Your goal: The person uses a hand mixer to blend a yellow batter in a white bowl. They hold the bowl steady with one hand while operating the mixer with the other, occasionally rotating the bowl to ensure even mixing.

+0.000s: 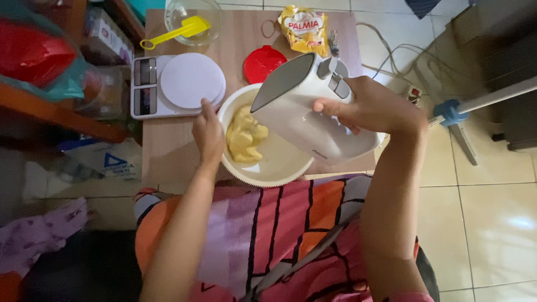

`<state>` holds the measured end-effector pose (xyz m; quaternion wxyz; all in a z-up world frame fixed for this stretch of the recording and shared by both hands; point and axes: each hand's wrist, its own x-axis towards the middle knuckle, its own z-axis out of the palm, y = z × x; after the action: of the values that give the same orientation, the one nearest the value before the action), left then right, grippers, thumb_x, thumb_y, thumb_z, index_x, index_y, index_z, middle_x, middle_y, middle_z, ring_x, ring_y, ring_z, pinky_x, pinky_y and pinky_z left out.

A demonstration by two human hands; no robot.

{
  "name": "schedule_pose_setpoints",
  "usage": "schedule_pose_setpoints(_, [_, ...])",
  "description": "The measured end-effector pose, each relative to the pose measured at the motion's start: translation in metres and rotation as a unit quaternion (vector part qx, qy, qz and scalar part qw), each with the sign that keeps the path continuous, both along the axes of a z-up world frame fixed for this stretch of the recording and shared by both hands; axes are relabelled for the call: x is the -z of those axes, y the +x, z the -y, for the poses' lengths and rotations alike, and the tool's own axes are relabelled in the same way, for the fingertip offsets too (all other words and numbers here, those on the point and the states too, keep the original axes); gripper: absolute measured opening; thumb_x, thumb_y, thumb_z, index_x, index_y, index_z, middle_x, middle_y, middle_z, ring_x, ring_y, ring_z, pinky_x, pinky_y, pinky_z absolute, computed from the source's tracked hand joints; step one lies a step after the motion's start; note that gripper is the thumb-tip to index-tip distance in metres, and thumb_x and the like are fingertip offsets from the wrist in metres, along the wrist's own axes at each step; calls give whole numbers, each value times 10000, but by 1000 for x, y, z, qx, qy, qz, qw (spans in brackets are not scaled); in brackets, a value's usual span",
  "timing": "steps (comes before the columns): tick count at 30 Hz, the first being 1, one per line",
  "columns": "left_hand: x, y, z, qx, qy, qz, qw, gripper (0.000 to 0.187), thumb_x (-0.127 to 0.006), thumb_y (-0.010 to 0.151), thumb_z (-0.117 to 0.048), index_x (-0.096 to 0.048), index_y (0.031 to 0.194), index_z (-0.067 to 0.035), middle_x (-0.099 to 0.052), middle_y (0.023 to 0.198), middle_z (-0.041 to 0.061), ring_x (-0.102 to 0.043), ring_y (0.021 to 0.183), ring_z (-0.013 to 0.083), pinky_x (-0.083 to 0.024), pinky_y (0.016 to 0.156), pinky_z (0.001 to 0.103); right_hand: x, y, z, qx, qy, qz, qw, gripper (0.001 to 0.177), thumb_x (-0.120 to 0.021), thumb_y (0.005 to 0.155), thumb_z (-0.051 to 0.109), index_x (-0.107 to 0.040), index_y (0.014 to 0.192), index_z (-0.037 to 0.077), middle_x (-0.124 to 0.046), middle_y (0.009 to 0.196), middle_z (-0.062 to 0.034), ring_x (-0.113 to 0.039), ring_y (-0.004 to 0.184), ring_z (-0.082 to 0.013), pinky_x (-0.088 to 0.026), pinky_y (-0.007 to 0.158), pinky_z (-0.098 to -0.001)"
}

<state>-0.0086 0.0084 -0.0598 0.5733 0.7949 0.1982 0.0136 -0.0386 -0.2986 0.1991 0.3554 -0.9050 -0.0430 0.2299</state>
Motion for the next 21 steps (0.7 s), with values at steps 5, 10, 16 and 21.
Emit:
schedule_pose_setpoints(5, [-45,-59,33,-114,-128,-48,984,636,-460,1110,-524,-682,1425,-17,-659,1493,239,-576,1439,418,-419,1225,524,5,-1,11,19,-34,-21,999,568,-718,1027,487,-687,634,79,-604,423,-99,-592,498,-225,-520,653,-339])
schedule_pose_setpoints(10, [-27,-103,67,-173,-189,-23,966,680,-593,1129,-355,-354,1615,56,-362,1663,350,-348,1585,493,-272,1325,560,11,2,24,38,-15,-34,999,529,-689,1060,487,-678,725,78,-625,456,-100,-635,533,-234,-527,682,-358])
schedule_pose_setpoints(16, [-8,-91,65,-230,-163,62,957,536,-547,1160,-486,-522,1453,-39,-535,1397,196,-544,1371,281,-392,1225,438,1,-2,18,46,-53,-45,997,587,-685,1031,569,-706,732,64,-652,472,-126,-650,600,-267,-521,738,-374])
schedule_pose_setpoints(21, [-28,-80,51,-165,-62,8,984,640,-468,1141,-607,-566,1492,-81,-608,1487,176,-575,1436,372,-426,1218,521,-4,-4,15,54,-42,-34,997,580,-691,1051,546,-684,739,57,-645,472,-119,-633,575,-261,-521,711,-372])
